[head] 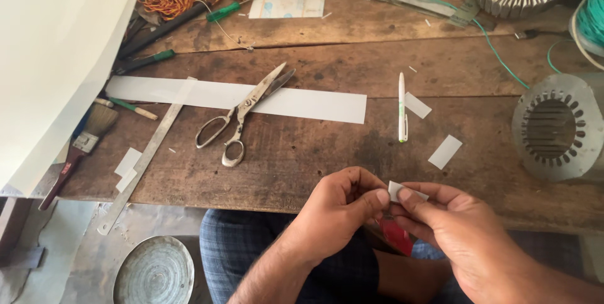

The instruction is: The person measures and marks a long strip of white insulation paper using a smaller piece as a guide, then cuts the strip into small rectangular pieces with scissors. The person folds the cut pieces and places them into the slots of a motor stator.

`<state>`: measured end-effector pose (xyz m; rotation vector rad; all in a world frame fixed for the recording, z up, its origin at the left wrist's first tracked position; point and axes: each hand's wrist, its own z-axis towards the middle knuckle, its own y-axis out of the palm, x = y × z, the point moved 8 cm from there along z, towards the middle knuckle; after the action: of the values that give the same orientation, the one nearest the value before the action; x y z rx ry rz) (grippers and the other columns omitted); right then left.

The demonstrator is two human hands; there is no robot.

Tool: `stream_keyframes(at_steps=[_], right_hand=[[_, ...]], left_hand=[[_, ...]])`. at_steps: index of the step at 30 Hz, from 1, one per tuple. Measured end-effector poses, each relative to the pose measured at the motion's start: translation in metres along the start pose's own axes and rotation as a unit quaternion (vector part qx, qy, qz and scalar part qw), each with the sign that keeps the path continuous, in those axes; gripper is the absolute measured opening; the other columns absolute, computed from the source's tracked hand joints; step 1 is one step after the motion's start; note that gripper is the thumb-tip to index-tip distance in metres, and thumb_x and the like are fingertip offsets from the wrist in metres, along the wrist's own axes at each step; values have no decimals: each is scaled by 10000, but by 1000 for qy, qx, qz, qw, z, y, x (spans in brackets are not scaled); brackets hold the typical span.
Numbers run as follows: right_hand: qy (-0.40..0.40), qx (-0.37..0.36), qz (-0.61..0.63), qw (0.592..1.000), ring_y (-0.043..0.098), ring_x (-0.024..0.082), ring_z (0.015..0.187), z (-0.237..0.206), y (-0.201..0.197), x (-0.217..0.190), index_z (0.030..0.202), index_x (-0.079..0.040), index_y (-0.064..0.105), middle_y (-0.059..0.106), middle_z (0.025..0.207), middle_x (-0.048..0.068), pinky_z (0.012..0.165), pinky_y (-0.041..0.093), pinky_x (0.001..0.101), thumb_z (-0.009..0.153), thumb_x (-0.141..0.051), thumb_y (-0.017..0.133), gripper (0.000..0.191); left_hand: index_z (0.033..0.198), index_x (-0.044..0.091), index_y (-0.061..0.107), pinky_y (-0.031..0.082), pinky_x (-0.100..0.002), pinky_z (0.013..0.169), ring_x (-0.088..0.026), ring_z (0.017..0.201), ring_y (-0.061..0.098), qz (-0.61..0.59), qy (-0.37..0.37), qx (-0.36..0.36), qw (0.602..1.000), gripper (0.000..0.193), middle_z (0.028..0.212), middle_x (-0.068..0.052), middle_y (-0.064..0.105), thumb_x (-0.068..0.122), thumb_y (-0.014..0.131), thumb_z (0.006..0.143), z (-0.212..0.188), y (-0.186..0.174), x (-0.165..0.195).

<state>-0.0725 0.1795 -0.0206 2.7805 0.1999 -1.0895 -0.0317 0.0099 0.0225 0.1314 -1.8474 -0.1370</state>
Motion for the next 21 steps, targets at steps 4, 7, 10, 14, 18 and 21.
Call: stream_keyframes(at_steps=[4, 7, 10, 14, 18, 21], right_hand=[[9, 5, 10, 1000, 736, 202, 902, 8, -3, 5, 1127, 6, 724, 772, 998, 122, 830, 600, 314, 941, -140, 689, 239], [18, 7, 7, 1000, 731, 208, 894, 14, -2, 12, 1137, 3, 728, 760, 999, 129, 821, 601, 329, 936, -125, 692, 241], [24, -11, 44, 999, 738, 233, 865, 21, 3, 20, 1128, 3, 713, 753, 984, 136, 790, 611, 359, 915, -109, 683, 242], [66, -19, 89, 994, 760, 273, 841, 29, 1, 26, 1105, 18, 688, 761, 965, 162, 773, 637, 380, 919, -140, 663, 246], [78, -21, 87, 993, 723, 250, 803, 33, -4, 26, 1100, 26, 698, 744, 927, 152, 741, 620, 375, 928, -189, 675, 276], [60, 13, 65, 996, 723, 213, 811, 33, -14, 25, 1105, 6, 728, 738, 923, 119, 740, 601, 348, 927, -144, 696, 235]], left_hand=[[1047, -16, 656, 542, -237, 717, -85, 761, 629, -49, 24, -15, 998, 133, 831, -28, 681, 115, 646, 1025, 4, -1, 7], [1008, -10, 663, 539, -261, 677, -92, 743, 625, -1, 30, 10, 1000, 128, 842, -36, 681, 116, 664, 984, 7, 0, 9], [930, 17, 681, 558, -290, 624, -94, 673, 662, 223, 72, 130, 963, 156, 759, -52, 713, 171, 682, 908, 1, -8, 20], [904, 9, 664, 547, -320, 622, -135, 680, 648, 278, 160, 205, 925, 134, 772, -95, 689, 138, 688, 880, -2, -7, 37], [937, 8, 681, 510, -288, 614, -138, 669, 630, 101, 50, 155, 981, 109, 752, -83, 677, 112, 661, 962, 6, -16, 13], [1052, 40, 684, 537, -252, 712, -113, 798, 652, -40, 67, 68, 995, 112, 898, -46, 708, 64, 590, 997, 3, -12, 11]])
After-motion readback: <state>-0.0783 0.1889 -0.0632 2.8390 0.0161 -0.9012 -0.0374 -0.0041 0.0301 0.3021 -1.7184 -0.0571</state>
